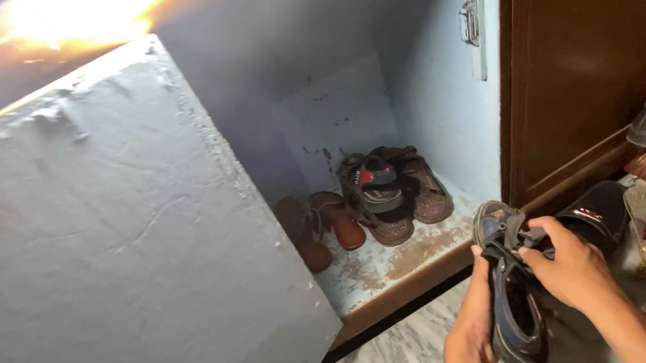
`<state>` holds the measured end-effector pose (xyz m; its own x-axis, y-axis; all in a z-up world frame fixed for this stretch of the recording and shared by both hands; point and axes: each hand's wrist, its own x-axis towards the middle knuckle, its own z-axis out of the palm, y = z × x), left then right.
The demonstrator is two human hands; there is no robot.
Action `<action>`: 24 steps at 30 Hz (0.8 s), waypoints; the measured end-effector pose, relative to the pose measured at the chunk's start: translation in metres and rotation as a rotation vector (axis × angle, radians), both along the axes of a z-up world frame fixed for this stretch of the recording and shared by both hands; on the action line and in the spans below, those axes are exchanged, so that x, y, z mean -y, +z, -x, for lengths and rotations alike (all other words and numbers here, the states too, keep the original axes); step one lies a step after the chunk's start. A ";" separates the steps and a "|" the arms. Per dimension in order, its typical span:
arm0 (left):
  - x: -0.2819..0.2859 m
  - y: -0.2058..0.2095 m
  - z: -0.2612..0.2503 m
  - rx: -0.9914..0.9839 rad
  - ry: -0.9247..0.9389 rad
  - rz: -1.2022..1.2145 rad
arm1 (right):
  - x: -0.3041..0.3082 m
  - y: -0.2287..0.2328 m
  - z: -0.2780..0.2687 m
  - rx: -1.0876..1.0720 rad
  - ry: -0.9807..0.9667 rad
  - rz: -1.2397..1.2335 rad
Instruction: Organizing and cleaning shoes in a shoe cabinet.
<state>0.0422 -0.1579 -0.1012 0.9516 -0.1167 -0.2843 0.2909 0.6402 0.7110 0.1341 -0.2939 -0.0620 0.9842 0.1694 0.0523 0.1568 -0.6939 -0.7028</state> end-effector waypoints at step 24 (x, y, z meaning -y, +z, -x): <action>-0.038 0.073 0.000 -0.040 0.015 0.035 | -0.044 0.059 -0.008 0.368 0.079 -0.130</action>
